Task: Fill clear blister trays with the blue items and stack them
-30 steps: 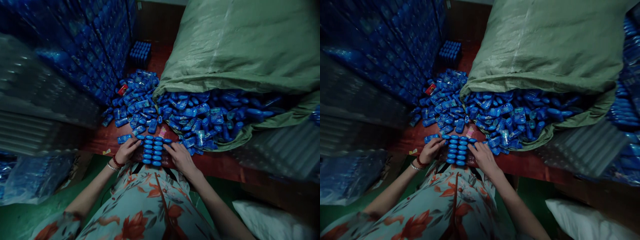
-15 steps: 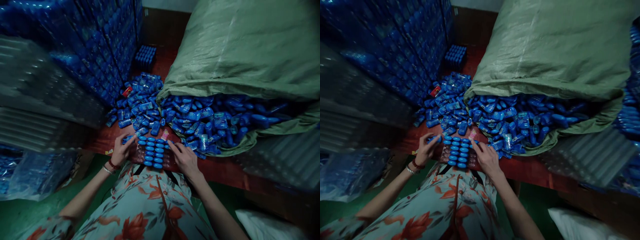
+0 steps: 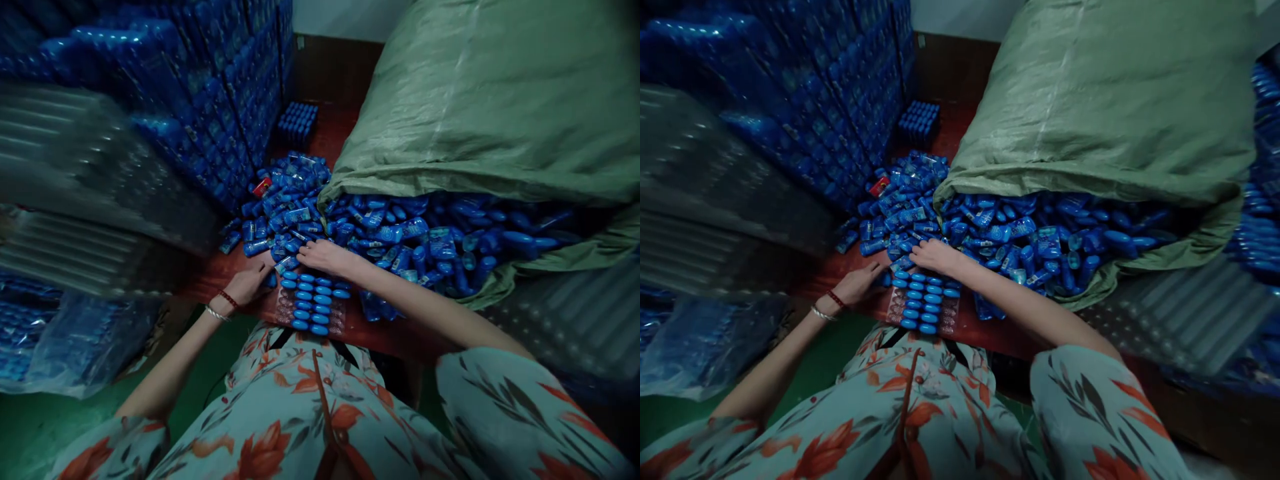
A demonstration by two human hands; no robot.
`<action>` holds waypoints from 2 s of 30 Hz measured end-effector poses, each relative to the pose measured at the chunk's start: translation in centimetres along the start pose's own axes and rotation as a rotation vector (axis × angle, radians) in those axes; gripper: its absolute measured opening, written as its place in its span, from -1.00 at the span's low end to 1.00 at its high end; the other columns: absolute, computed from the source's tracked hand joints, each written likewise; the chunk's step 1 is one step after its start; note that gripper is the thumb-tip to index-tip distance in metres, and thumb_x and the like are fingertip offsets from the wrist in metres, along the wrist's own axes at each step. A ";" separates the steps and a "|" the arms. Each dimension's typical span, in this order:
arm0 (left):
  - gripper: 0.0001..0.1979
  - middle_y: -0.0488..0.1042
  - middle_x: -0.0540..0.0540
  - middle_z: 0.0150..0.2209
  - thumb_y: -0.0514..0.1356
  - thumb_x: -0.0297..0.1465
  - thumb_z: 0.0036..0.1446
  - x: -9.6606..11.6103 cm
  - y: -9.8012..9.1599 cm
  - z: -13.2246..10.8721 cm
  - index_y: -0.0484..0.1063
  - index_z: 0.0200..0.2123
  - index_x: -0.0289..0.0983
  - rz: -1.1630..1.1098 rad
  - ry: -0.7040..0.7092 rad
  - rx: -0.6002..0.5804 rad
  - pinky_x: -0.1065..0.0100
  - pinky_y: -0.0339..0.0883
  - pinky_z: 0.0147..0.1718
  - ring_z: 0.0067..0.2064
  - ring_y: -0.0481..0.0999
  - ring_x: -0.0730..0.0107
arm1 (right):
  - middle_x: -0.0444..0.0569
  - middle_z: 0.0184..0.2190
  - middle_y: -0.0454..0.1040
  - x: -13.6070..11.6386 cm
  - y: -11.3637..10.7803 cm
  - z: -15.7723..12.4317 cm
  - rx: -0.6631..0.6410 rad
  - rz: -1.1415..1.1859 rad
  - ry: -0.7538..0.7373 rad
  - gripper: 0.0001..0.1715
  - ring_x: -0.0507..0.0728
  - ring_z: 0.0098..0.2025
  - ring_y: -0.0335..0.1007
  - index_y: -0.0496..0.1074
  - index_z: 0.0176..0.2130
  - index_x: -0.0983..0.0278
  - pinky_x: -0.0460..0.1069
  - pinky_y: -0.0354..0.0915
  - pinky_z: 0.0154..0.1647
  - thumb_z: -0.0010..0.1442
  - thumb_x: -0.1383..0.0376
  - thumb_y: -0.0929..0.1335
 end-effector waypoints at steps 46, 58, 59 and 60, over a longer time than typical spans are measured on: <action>-0.70 0.44 -0.18 -0.19 -0.01 -0.39 0.25 7.1 -2.3 -5.4 0.33 0.02 -0.21 -0.193 0.376 0.464 0.34 0.36 -0.31 -0.27 0.41 0.35 | 0.09 -0.20 0.39 -6.3 1.8 -13.8 0.329 0.076 0.579 -0.71 0.16 -0.23 0.20 0.40 -0.06 0.27 0.03 0.07 -0.29 0.23 0.37 0.24; -0.75 0.46 -0.12 -0.19 0.04 -0.47 0.19 3.7 -2.5 6.1 0.42 -0.10 -0.25 -0.137 0.307 0.186 0.43 0.34 -0.31 -0.21 0.47 0.37 | 0.06 -0.22 0.48 2.9 1.8 -2.3 0.155 0.137 0.410 -0.64 0.09 -0.26 0.39 0.41 -0.12 0.33 -0.05 0.22 -0.26 0.16 0.54 0.19; -0.72 0.45 -0.13 -0.17 0.08 -0.45 0.16 3.7 -2.1 6.7 0.39 -0.05 -0.25 -0.075 0.311 0.116 0.43 0.33 -0.32 -0.20 0.47 0.34 | 0.10 -0.24 0.48 2.9 1.9 -1.6 0.135 0.114 0.406 -0.67 0.10 -0.26 0.40 0.42 -0.15 0.38 -0.04 0.23 -0.25 0.16 0.54 0.18; -0.67 0.44 -0.15 -0.15 0.12 -0.43 0.14 3.7 -1.7 7.0 0.35 0.00 -0.25 -0.034 0.308 0.066 0.43 0.33 -0.33 -0.19 0.47 0.31 | 0.13 -0.25 0.47 2.8 2.0 -1.2 0.128 0.106 0.405 -0.70 0.11 -0.25 0.40 0.41 -0.18 0.42 -0.02 0.23 -0.22 0.16 0.55 0.18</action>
Point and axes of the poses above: each hand's wrist, its own z-axis towards the middle knuckle, its own y-axis out of the palm, x = y × z, the point moved 8 cm from there along z, towards the middle knuckle
